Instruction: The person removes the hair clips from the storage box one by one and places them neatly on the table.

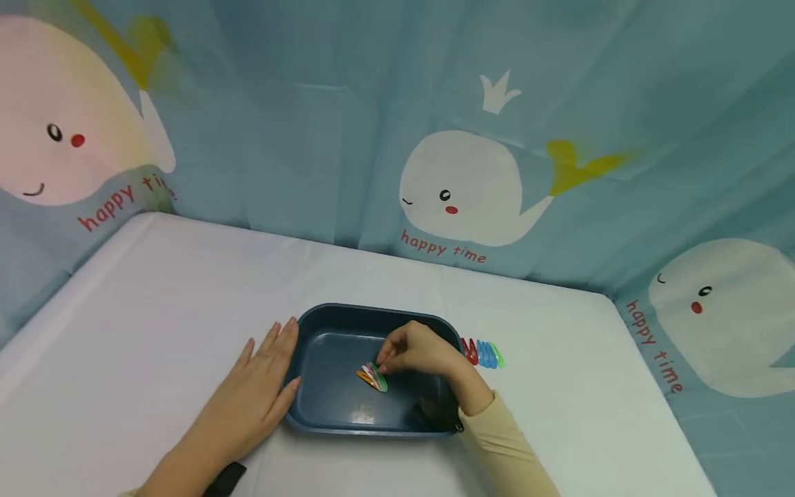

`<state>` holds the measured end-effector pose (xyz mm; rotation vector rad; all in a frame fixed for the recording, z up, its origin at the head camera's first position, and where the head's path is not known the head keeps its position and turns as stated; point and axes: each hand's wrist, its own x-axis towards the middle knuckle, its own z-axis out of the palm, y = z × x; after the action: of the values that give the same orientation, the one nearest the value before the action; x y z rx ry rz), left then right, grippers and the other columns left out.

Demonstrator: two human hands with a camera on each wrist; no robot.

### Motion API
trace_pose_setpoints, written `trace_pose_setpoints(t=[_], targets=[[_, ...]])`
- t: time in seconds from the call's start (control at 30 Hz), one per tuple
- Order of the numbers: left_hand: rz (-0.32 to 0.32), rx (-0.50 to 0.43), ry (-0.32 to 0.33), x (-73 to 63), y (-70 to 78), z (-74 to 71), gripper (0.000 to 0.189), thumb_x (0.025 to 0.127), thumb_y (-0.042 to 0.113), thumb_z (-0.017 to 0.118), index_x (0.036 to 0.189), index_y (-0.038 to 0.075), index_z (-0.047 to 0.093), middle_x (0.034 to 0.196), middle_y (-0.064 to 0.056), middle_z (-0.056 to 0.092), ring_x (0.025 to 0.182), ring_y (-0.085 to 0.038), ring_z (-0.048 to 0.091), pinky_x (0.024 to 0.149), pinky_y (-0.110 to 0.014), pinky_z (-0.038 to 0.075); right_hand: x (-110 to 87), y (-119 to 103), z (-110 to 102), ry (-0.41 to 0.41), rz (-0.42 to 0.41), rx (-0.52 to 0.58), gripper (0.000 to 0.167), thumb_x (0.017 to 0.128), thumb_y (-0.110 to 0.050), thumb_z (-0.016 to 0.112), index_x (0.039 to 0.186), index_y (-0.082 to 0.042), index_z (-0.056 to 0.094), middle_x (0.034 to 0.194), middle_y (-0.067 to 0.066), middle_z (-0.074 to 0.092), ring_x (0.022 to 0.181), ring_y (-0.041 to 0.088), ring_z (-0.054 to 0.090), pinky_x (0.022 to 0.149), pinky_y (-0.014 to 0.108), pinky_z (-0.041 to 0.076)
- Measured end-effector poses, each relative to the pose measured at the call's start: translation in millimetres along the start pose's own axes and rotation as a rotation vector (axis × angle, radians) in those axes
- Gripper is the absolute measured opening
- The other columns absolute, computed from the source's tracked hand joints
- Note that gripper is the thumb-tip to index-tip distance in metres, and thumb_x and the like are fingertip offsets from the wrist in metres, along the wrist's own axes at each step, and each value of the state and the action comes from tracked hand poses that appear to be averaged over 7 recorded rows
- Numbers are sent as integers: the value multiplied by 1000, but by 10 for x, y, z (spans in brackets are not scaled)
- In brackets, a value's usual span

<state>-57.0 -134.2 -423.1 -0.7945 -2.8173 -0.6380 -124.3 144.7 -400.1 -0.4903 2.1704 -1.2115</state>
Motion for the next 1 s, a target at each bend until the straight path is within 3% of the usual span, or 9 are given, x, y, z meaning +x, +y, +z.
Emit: trace_pose_setpoints(t=[0.13, 0.3, 0.47, 1.0], targets=[[36, 15, -1, 89, -118, -133, 73, 95, 25, 52, 150, -1, 12, 154, -17, 20, 140, -35, 21, 110, -54, 15, 111, -106, -52, 20, -1, -21, 6, 82, -1, 69, 86, 3, 70, 76, 5, 70, 68, 7, 64, 65, 23, 51], [39, -21, -8, 379, -61, -124, 70, 98, 26, 46, 150, -2, 8, 155, -17, 16, 141, -36, 16, 109, -56, 15, 82, -216, -382, 44, 23, -119, 6, 82, -1, 70, 86, 3, 71, 76, 4, 70, 68, 10, 64, 64, 25, 51], [42, -52, 40, 629, 20, -106, 67, 100, 29, 40, 150, -1, 8, 156, -15, 13, 142, -34, 13, 109, -57, 14, 50, -357, -680, 73, 54, -227, 4, 82, -1, 69, 86, 0, 71, 76, 4, 70, 70, 15, 64, 66, 29, 51], [24, -57, 10, 719, 24, -112, 67, 100, 29, 39, 150, -4, 8, 156, -16, 10, 142, -34, 12, 109, -58, 12, 144, -359, -759, 87, 167, -382, 5, 81, -8, 73, 80, -5, 70, 76, 2, 69, 69, 15, 59, 66, 30, 48]])
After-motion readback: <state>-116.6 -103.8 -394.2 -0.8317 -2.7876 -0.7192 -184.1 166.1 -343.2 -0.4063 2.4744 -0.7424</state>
